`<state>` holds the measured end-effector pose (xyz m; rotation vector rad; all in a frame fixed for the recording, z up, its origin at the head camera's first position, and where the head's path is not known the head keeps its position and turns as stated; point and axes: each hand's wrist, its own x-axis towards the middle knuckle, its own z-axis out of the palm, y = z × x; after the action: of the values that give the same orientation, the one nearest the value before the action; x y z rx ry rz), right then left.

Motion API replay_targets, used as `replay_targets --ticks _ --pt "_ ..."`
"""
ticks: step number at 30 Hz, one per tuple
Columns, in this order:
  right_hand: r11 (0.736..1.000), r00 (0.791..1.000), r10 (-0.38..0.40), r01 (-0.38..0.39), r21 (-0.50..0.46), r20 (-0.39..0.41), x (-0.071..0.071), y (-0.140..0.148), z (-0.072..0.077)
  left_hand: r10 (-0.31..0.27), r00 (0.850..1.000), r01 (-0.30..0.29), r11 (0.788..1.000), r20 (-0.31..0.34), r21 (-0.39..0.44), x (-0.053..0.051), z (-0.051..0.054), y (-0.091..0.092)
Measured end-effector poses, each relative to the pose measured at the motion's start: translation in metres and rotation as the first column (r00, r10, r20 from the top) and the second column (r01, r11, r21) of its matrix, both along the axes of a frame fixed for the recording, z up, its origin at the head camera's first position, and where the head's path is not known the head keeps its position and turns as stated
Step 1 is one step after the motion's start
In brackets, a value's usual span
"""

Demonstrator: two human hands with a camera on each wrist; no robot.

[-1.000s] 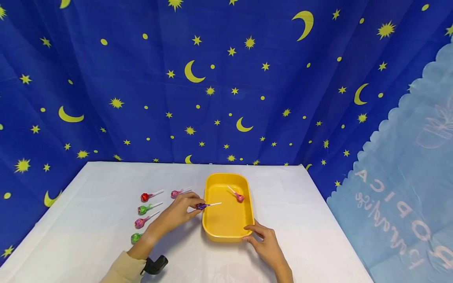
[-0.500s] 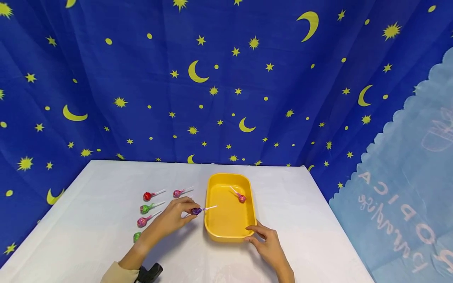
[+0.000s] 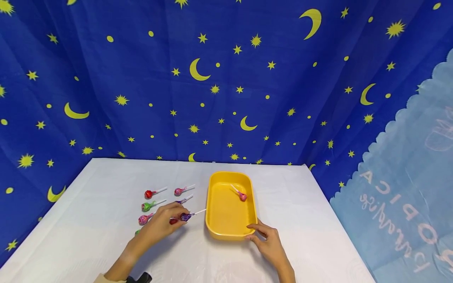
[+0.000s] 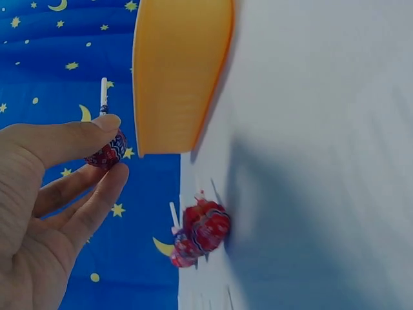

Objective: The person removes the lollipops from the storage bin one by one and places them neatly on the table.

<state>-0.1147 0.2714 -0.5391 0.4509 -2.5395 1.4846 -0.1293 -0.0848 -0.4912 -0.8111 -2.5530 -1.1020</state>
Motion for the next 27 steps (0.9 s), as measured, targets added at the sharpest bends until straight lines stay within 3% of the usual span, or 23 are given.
replay_targets --ticks 5,11,17,22,27 --pt "1.000 1.000 -0.009 0.009 0.001 0.002 0.001 0.000 0.000 -0.019 1.000 0.019 1.000 -0.012 0.009 0.005 -0.005 -0.007" --pt "1.000 1.000 0.007 -0.007 -0.001 -0.008 -0.001 0.000 -0.001 0.007 1.000 -0.007 1.000 0.009 -0.007 0.011 -0.012 -0.017" --pt "1.000 1.000 0.017 -0.017 -0.003 -0.014 -0.002 0.000 0.000 -0.033 0.999 0.034 0.999 0.011 -0.031 0.016 -0.020 -0.026" --pt "1.000 1.000 0.029 -0.029 -0.002 -0.009 -0.001 0.001 0.000 0.000 1.000 -0.001 0.995 -0.009 -0.104 0.023 -0.027 -0.031" --pt "1.000 1.000 0.029 -0.029 0.003 -0.006 -0.001 0.001 -0.001 0.032 0.999 -0.027 0.986 0.028 -0.164 0.027 -0.031 -0.035"
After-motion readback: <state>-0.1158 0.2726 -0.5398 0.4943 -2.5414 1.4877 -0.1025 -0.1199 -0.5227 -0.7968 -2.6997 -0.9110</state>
